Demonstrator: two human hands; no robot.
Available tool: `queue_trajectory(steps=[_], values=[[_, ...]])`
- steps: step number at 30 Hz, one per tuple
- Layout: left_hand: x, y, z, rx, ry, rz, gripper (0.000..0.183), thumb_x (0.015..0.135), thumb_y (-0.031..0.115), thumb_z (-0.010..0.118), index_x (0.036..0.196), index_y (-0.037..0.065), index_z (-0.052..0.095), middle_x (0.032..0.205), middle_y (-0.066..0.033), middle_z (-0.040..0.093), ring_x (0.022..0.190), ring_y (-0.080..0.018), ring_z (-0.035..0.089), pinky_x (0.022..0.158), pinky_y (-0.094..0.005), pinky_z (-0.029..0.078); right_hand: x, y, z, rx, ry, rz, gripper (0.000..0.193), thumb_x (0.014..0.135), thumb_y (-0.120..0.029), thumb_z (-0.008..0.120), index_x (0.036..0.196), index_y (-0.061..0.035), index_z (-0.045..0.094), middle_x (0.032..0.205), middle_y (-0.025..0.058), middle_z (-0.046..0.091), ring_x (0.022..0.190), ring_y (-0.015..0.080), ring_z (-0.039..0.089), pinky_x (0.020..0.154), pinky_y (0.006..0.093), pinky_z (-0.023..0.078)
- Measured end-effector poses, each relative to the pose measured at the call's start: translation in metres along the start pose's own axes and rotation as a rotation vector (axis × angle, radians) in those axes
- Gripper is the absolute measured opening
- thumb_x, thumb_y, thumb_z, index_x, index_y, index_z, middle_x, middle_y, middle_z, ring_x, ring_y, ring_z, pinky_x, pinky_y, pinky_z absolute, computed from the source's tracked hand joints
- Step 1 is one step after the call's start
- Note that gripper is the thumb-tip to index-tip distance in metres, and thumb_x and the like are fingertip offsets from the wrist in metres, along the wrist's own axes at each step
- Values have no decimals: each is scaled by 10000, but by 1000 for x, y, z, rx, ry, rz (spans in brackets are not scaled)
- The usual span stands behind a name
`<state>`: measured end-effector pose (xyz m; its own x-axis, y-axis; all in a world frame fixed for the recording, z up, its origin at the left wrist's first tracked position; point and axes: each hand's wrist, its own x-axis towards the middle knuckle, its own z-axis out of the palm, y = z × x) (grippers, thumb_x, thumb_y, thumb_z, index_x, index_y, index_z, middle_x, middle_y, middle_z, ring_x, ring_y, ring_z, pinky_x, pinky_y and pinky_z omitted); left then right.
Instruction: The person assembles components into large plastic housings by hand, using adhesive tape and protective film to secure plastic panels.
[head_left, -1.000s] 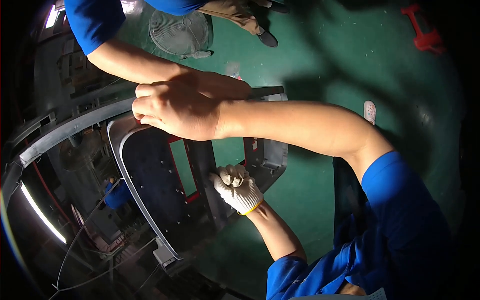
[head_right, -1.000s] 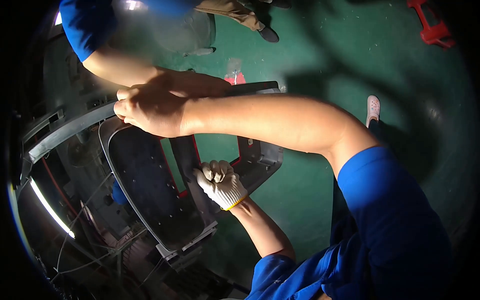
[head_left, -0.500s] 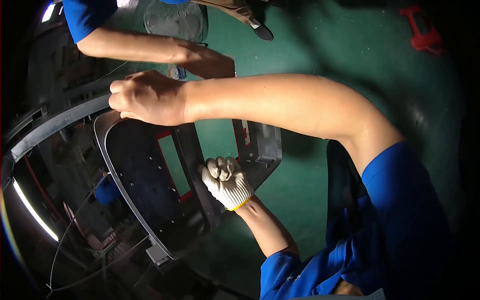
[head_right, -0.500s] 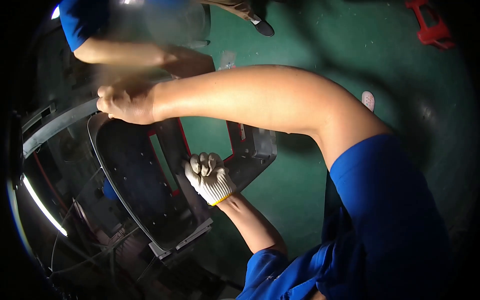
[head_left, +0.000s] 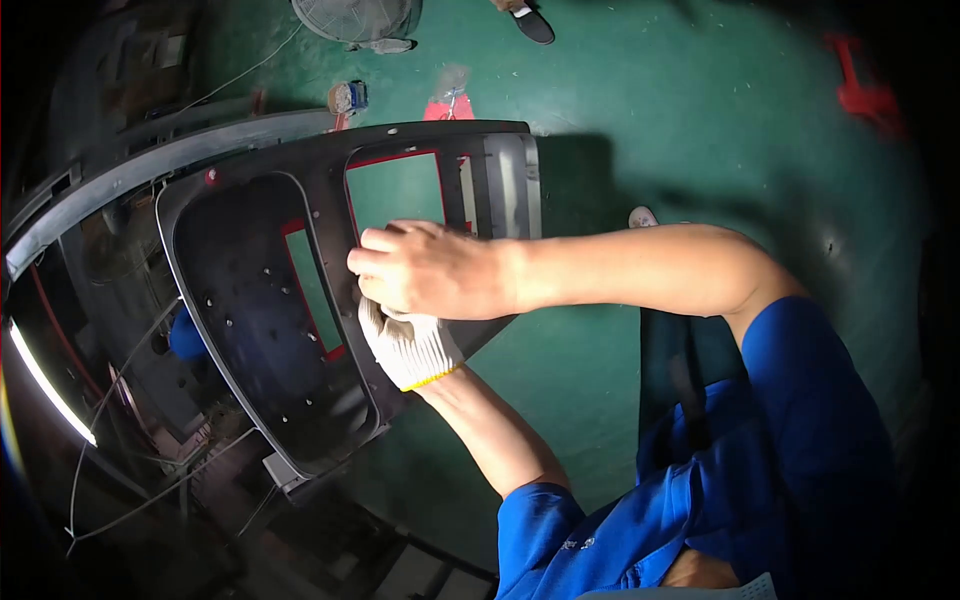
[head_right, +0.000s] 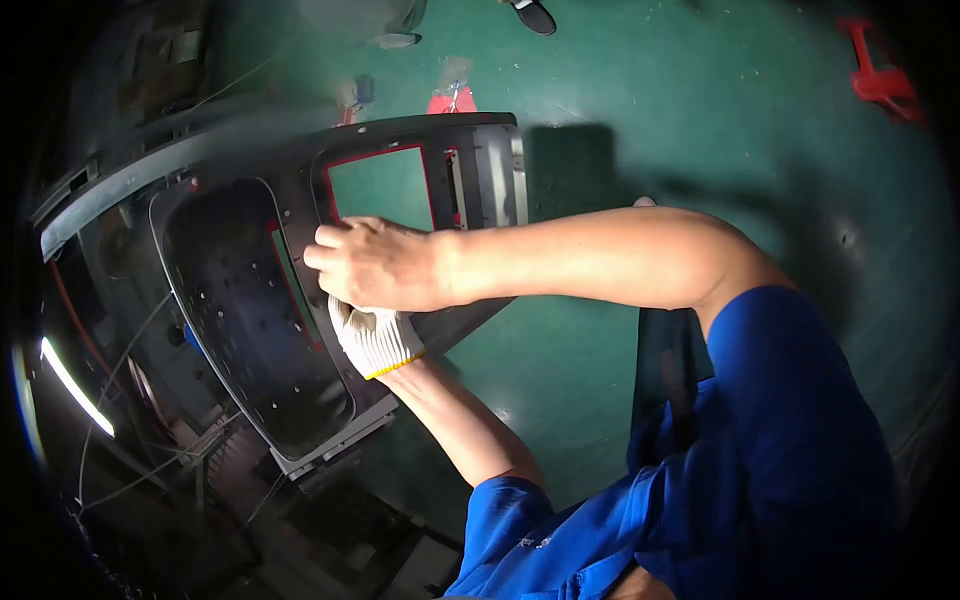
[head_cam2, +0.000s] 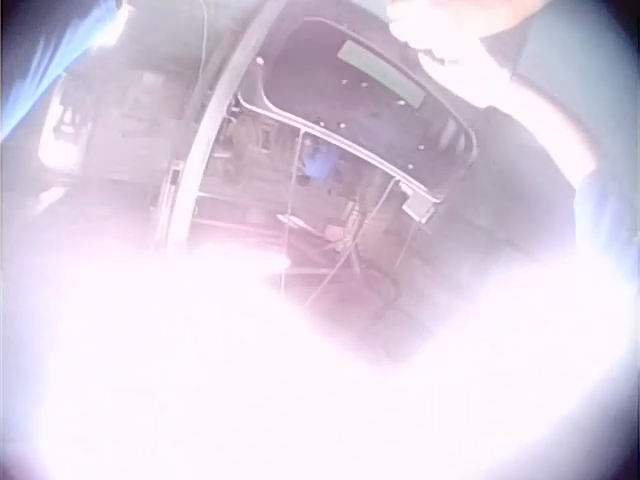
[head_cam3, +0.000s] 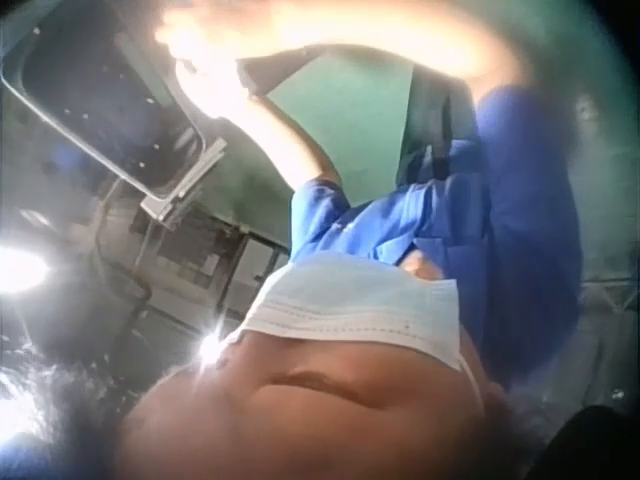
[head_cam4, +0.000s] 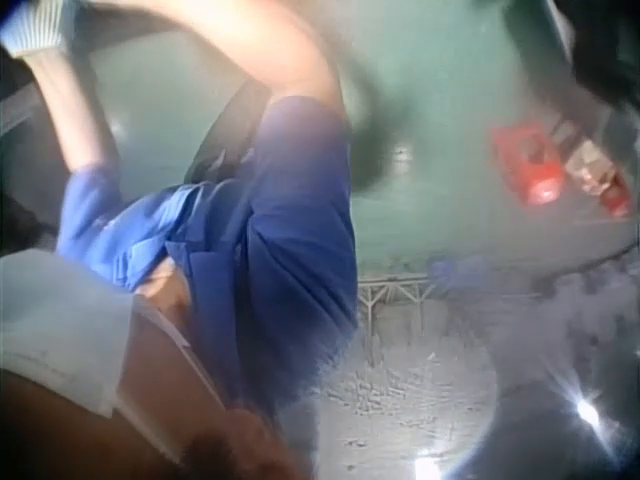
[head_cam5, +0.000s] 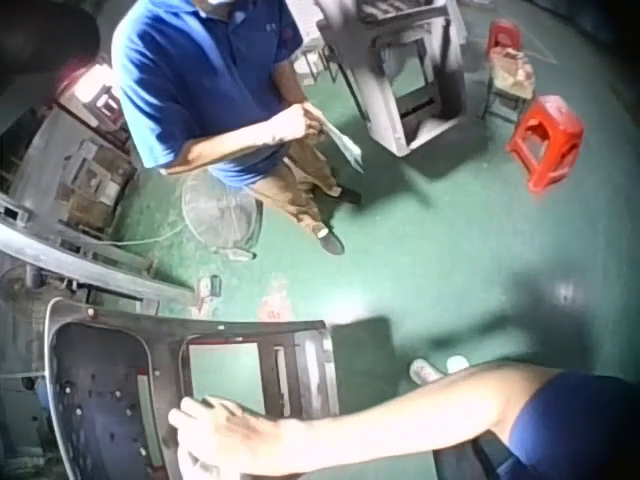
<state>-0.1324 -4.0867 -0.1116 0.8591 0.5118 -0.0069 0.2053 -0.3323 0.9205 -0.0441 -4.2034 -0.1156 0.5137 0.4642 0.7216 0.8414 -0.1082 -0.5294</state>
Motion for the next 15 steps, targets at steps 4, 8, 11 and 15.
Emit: queue_trajectory(steps=[4, 8, 11, 15], values=[[-5, 8, 0, 1067, -135, 287, 322, 970, 312, 465, 1188, 78, 506, 1193, -67, 508, 1149, -176, 474, 938, -329, 408, -16, -28, 36, -261, 71, 91, 271, 768, -263, 570, 866, -14, 610, 928, 94, 567, 985, 269, 515, 784, 393, 448], [-2, 7, -2, 812, -178, 418, 331, 973, 318, 462, 1186, 68, 509, 1150, -62, 513, 1104, -171, 487, 910, -318, 418, -17, -45, 37, -364, -58, 293, 404, 889, -333, 468, 1046, 21, 584, 1031, 152, 574, 1085, 316, 487, 911, 482, 376], [-3, 5, 9, 612, -190, 423, 341, 975, 323, 458, 1184, 59, 512, 1108, -57, 518, 1059, -166, 499, 882, -308, 428, -21, -40, 34, -129, -52, 409, 397, 916, -336, 425, 1013, 21, 569, 1010, 157, 574, 1049, 320, 505, 885, 469, 392], [-4, 7, 14, 351, -148, 407, 354, 979, 331, 453, 1181, 46, 517, 1051, -51, 524, 1000, -159, 516, 844, -294, 441, -17, -38, 39, 201, -7, 480, 404, 952, -339, 368, 969, 22, 550, 982, 162, 575, 1001, 325, 529, 849, 453, 415]])
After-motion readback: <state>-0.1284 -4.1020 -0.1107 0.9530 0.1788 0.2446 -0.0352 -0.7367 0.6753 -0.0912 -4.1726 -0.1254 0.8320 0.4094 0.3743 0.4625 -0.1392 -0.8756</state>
